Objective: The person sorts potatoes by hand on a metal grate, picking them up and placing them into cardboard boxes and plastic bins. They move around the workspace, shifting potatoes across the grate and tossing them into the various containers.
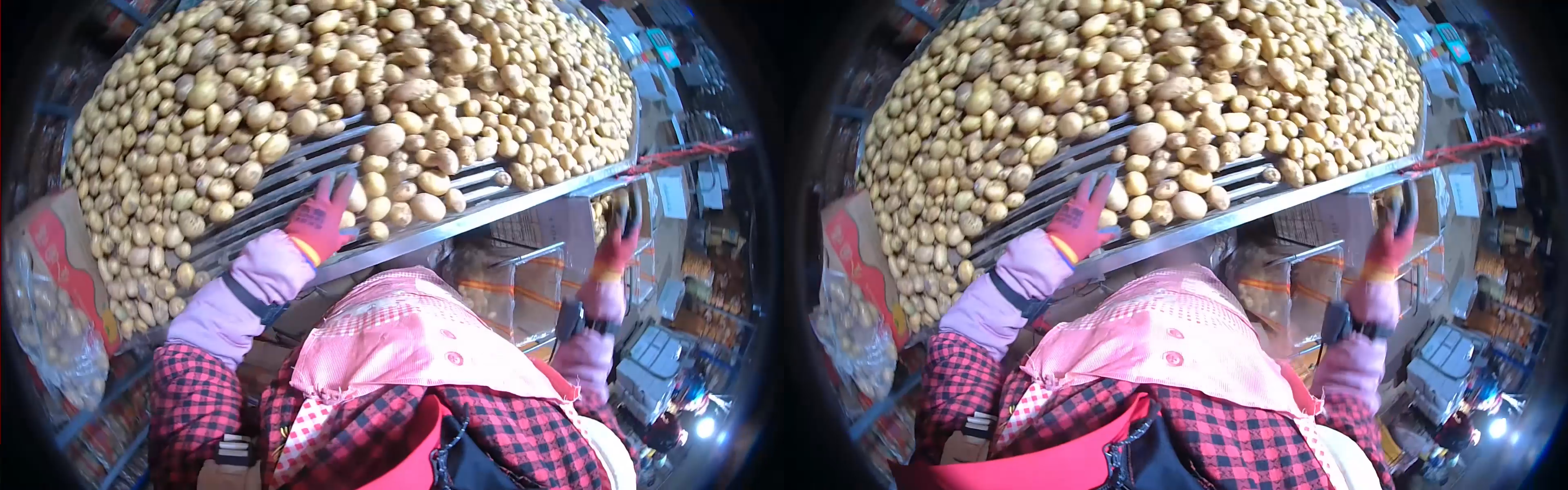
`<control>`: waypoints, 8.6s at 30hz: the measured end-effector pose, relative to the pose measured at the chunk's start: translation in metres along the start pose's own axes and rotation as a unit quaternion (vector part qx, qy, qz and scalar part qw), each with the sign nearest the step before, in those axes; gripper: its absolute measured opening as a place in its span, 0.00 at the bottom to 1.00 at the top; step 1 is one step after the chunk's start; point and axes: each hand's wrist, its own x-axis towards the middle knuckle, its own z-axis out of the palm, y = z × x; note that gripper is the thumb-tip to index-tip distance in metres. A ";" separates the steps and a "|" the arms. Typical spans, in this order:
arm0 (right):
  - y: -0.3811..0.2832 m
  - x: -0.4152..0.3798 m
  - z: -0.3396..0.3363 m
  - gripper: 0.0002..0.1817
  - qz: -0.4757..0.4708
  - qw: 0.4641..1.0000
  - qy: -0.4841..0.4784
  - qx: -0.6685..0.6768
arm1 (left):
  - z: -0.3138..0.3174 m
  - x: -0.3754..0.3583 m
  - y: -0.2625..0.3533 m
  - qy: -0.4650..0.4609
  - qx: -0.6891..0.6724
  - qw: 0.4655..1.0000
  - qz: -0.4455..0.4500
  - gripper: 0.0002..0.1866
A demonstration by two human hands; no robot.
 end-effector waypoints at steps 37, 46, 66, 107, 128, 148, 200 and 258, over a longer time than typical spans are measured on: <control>0.043 0.047 0.298 0.32 -0.519 0.595 -0.560 -0.251 | -0.044 0.047 0.032 0.215 0.128 0.958 -0.139 0.50; 0.023 0.158 0.282 0.40 -0.318 0.771 -0.314 -0.453 | -0.021 -0.128 -0.149 0.278 0.106 0.802 -0.518 0.55; -0.027 -0.089 0.282 0.38 -0.335 0.737 -0.437 -0.392 | -0.007 -0.183 -0.163 0.378 0.043 0.903 -0.201 0.47; -0.058 -0.068 0.172 0.23 0.359 0.833 -0.179 0.382 | -0.066 0.029 -0.140 0.113 0.236 0.964 -0.052 0.24; -0.011 0.058 0.275 0.31 -0.204 0.925 -0.147 -0.286 | -0.028 0.023 -0.040 0.207 -0.044 0.976 0.052 0.35; -0.041 -0.013 0.247 0.50 0.379 0.724 -0.469 0.336 | -0.104 0.082 0.107 0.055 -0.223 0.937 0.261 0.45; 0.076 0.057 0.176 0.48 -0.214 0.788 -0.208 -0.539 | 0.017 0.067 0.062 0.031 0.116 0.993 0.012 0.57; 0.025 -0.053 0.021 0.31 0.386 0.716 0.169 0.557 | -0.043 0.011 -0.081 0.205 -0.026 0.967 0.149 0.31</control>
